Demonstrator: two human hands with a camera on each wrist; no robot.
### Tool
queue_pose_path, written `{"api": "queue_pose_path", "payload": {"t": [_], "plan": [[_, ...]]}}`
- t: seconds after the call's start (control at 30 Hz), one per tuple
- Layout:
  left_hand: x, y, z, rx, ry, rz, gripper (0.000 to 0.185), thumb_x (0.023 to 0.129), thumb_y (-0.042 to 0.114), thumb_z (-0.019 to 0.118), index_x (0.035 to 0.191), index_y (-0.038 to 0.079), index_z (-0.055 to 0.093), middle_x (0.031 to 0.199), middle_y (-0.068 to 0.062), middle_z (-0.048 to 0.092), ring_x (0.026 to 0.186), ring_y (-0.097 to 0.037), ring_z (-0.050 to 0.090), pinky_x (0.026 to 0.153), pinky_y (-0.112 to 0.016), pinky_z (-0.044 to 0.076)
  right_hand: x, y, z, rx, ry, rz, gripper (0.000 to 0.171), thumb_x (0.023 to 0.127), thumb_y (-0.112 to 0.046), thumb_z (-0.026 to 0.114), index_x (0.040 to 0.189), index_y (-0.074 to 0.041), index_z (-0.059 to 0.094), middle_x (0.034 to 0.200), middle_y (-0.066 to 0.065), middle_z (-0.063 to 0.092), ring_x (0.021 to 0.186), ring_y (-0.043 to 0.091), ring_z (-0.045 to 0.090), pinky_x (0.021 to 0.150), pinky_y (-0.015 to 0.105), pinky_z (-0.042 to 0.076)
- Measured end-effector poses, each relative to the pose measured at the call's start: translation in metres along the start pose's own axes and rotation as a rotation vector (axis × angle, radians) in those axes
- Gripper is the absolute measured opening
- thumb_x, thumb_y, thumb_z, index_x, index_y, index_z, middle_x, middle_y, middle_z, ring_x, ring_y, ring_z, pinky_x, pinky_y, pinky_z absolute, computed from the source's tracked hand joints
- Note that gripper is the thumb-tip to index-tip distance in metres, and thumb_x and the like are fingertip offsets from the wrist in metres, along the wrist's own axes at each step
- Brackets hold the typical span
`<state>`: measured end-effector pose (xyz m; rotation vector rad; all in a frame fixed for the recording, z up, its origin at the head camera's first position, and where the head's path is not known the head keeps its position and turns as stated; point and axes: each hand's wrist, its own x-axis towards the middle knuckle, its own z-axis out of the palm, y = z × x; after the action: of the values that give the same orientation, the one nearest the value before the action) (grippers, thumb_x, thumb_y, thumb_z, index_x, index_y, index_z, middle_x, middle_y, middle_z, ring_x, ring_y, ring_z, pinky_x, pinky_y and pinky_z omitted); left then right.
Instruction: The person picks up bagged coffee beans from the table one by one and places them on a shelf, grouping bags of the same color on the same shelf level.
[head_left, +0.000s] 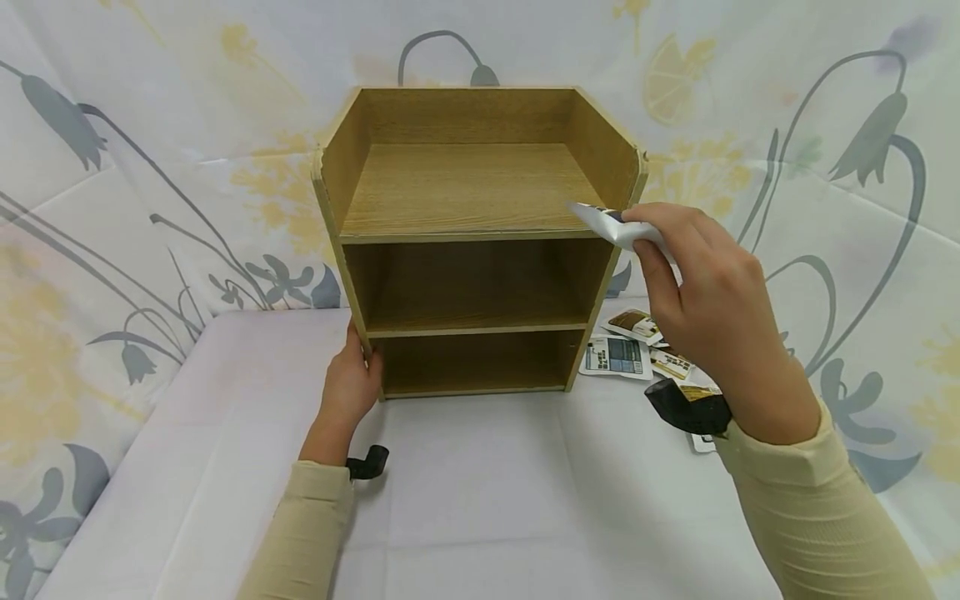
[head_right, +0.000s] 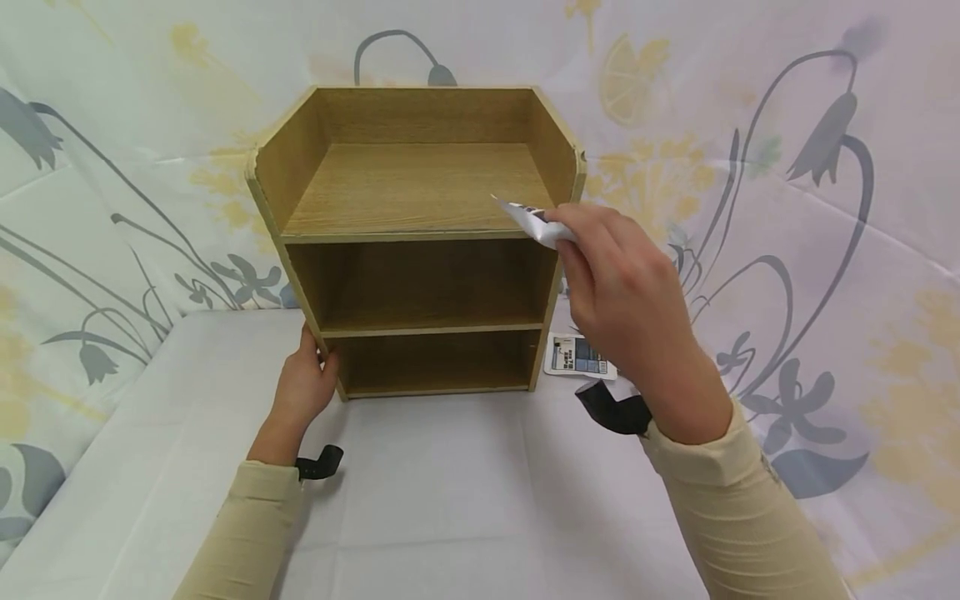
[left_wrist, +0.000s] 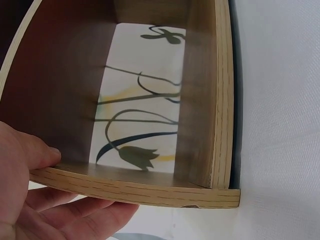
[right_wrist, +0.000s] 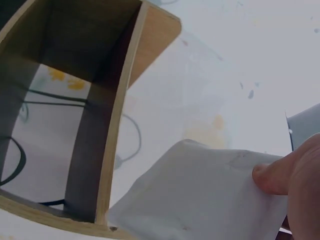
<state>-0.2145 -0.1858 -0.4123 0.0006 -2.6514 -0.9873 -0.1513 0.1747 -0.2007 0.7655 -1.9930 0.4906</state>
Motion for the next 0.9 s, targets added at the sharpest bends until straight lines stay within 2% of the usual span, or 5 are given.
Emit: {"api": "queue_pose_path", "payload": {"t": [0.13, 0.37, 0.5, 0.73, 0.9], "plan": [[-0.001, -0.002, 0.001, 0.003, 0.009, 0.002, 0.062, 0.1, 0.02, 0.047, 0.152, 0.002, 0.018, 0.115, -0.035, 0.062, 0.098, -0.045, 0.066, 0.078, -0.055, 0.053, 0.008, -0.001, 0.005, 0.01, 0.024, -0.007, 0.022, 0.095, -0.006, 0.056, 0.115, -0.001, 0.064, 0.11, 0.013, 0.069, 0.102, 0.029, 0.065, 0.084, 0.048, 0.051], [0.0, -0.003, 0.002, 0.005, 0.027, 0.025, 0.062, 0.1, 0.02, 0.048, 0.151, 0.002, 0.019, 0.113, -0.035, 0.063, 0.096, -0.046, 0.066, 0.077, -0.056, 0.052, 0.014, -0.004, 0.012, 0.047, 0.053, -0.004, 0.021, 0.093, -0.002, 0.058, 0.113, -0.003, 0.065, 0.106, 0.014, 0.069, 0.099, 0.031, 0.064, 0.084, 0.048, 0.05], [0.0, -0.003, 0.002, 0.004, 0.028, 0.031, 0.062, 0.1, 0.021, 0.048, 0.151, 0.002, 0.019, 0.112, -0.034, 0.063, 0.095, -0.046, 0.066, 0.076, -0.056, 0.052, 0.018, -0.002, 0.016, 0.055, 0.042, -0.022, 0.02, 0.094, -0.003, 0.057, 0.113, -0.002, 0.065, 0.106, 0.014, 0.069, 0.097, 0.03, 0.063, 0.082, 0.047, 0.051], [0.0, -0.002, 0.002, 0.002, 0.032, 0.035, 0.061, 0.1, 0.02, 0.048, 0.151, 0.002, 0.02, 0.111, -0.034, 0.064, 0.094, -0.045, 0.067, 0.074, -0.056, 0.053, 0.024, 0.007, 0.026, -0.012, -0.024, -0.046, 0.021, 0.096, -0.006, 0.053, 0.115, 0.0, 0.063, 0.11, 0.017, 0.068, 0.101, 0.032, 0.063, 0.084, 0.048, 0.052], [-0.001, -0.001, 0.001, -0.012, 0.035, 0.033, 0.061, 0.1, 0.02, 0.048, 0.151, 0.001, 0.021, 0.114, -0.034, 0.063, 0.098, -0.045, 0.066, 0.077, -0.055, 0.053, 0.025, 0.011, 0.036, -0.035, -0.038, -0.053, 0.023, 0.096, -0.005, 0.054, 0.115, -0.001, 0.064, 0.11, 0.016, 0.067, 0.101, 0.033, 0.063, 0.084, 0.047, 0.053]]}}
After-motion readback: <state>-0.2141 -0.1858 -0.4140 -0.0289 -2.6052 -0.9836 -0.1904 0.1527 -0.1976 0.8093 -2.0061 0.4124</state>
